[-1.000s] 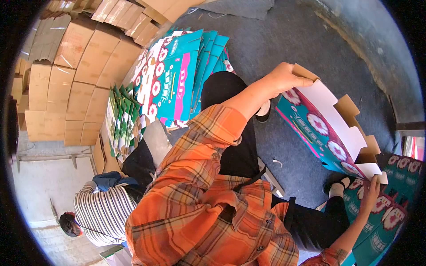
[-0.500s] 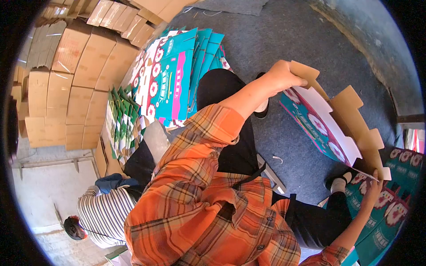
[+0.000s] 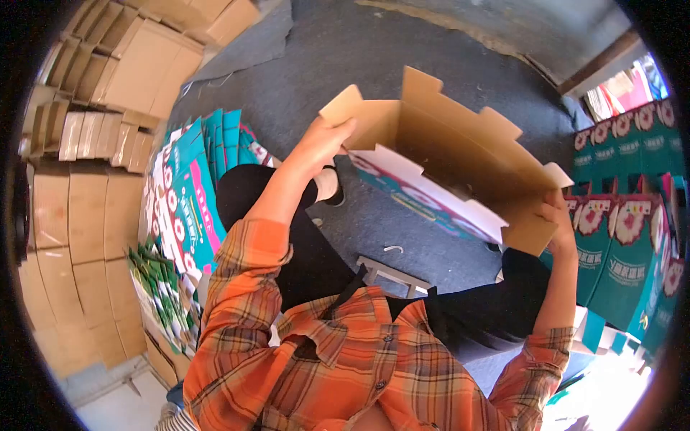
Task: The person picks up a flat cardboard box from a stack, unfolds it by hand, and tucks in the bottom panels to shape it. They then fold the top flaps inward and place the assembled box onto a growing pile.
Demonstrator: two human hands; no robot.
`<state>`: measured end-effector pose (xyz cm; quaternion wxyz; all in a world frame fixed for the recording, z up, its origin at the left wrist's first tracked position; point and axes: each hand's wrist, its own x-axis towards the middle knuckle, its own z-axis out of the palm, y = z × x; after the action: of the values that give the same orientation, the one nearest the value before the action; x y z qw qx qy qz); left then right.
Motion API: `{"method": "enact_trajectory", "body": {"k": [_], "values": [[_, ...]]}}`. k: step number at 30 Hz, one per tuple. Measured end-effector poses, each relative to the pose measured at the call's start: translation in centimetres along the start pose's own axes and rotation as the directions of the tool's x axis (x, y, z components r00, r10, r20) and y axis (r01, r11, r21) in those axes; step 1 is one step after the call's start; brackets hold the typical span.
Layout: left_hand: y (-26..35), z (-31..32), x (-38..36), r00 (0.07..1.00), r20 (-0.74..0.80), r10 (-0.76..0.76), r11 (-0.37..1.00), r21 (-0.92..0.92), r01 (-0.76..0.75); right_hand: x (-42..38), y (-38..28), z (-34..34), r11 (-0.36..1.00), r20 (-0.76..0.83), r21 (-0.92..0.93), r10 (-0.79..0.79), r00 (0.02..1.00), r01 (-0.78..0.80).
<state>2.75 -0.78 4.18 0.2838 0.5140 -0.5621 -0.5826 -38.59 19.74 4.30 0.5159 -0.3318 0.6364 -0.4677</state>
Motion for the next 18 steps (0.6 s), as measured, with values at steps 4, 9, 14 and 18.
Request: {"method": "enact_trajectory", "body": {"k": [4,9,14,18], "values": [[0.3,0.0,-0.8,0.997,0.045,-0.061,0.998,0.037,0.059,-0.5,-1.5,2.4,0.996,0.132,0.079,0.018,0.991,-0.029],[0.7,0.5,-2.2,0.998,0.067,0.021,0.978,0.207,-0.035,0.2,-1.5,1.9,0.994,0.143,0.105,0.011,0.990,-0.026],[0.2,1.0,-3.3,0.916,0.166,0.365,0.856,0.328,-0.400,0.9,-1.7,1.7,0.996,0.064,0.074,-0.048,0.997,0.044],[1.9,2.4,-4.5,0.930,0.243,0.274,0.839,0.413,-0.355,2.0,-1.5,1.8,0.999,0.039,0.031,-0.013,0.999,0.011]]}}
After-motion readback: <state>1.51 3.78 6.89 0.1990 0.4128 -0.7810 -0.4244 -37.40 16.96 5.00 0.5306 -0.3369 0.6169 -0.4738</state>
